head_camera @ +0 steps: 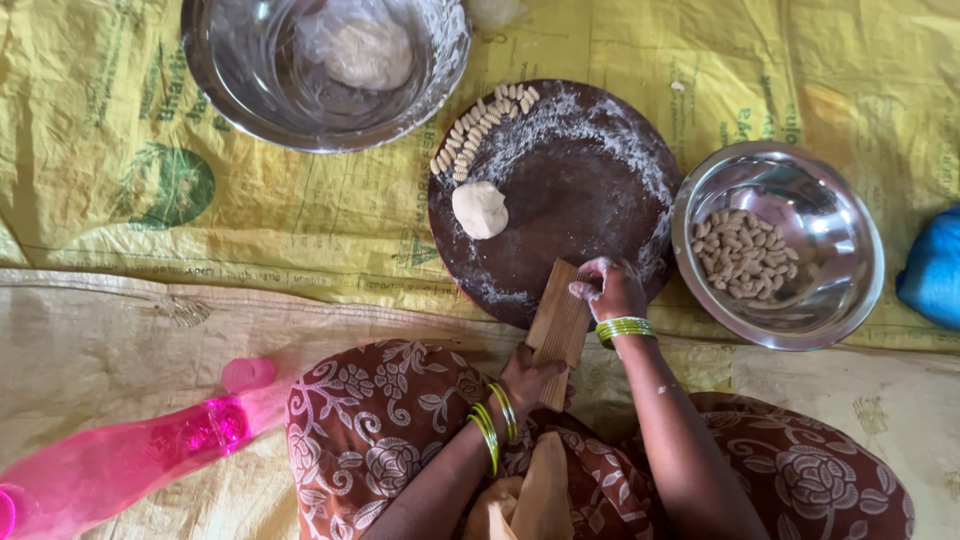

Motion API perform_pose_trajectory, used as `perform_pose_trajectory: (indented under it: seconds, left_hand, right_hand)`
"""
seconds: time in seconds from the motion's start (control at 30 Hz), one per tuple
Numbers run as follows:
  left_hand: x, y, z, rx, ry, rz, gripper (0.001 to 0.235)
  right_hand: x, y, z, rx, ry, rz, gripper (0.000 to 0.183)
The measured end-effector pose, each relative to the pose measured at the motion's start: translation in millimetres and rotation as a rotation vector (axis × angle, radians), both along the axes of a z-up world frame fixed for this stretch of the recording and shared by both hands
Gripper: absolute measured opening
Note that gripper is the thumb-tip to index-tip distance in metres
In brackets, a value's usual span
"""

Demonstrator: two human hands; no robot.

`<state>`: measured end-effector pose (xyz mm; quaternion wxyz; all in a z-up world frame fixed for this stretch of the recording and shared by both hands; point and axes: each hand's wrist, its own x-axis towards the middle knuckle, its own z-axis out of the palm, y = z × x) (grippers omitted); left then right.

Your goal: The person sits on the floor and rolls small pieces of dough into balls. They then press each ball onto a wooden ridged tool to create a patterned shape and place the finished pieces into a metal bowl.

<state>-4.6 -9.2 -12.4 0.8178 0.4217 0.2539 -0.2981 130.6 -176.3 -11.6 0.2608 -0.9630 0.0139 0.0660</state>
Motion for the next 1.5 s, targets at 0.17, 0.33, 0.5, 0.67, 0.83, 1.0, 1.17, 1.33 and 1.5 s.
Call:
perform_pose_trajectory:
  seconds: [0.17, 0.33, 0.5, 0.67, 0.83, 1.0, 1.17, 1.33, 1.5]
  left_hand:
    - [0.9, 3.7, 2.5, 0.017, 0.041, -0.041, 0.051]
    - [2.6, 4.7, 7.1, 0.004, 0.039, -0.033, 0.05]
    - [2.9, 5.6, 4.2, -0.018, 0.009, -0.012, 0.049]
    - [4.3, 7.2, 5.0, -0.018, 0.029, -0.007, 0.053]
    - [6.7, 8.3, 3.7, 0.002, 0.041, -0.001, 0.054]
    - [3.7, 12.3, 4.8, 0.052, -0.037, -0.066, 0.052]
    - [3.6, 13.3, 15.7, 0.322, -0.309, -0.132, 0.058]
    - [8.1, 20.4, 26.3, 0.188, -0.148, 0.033, 0.053]
    - [11.9, 19.7, 6.7, 0.123, -0.201, 0.144, 0.045]
  right_hand:
    - [6.0, -5.6, -12.7, 0.072, 0.049, -0.059, 0.029]
    - [14.9, -10.2, -21.7, 0.126, 0.014, -0.053, 0.023]
    - [13.0, -7.3, -35.0, 0.007, -0.147, -0.073, 0.014]
    - [17.1, -15.9, -41.6, 0.027, -0.145, -0.088, 0.024]
    - [12.7, -20.8, -37.6, 0.07, -0.092, -0.015, 0.035]
    - [1.4, -12.1, -30.0, 0.03, -0.198, -0.02, 0.028]
    - [11.7, -55.4, -24.1, 0.073, -0.136, -0.381, 0.02]
    - [41.8, -198.3, 18.4, 0.149, -0.218, -0.617, 0.036]
    - [43.4, -343.0, 65.7, -0.011, -0.258, -0.668, 0.035]
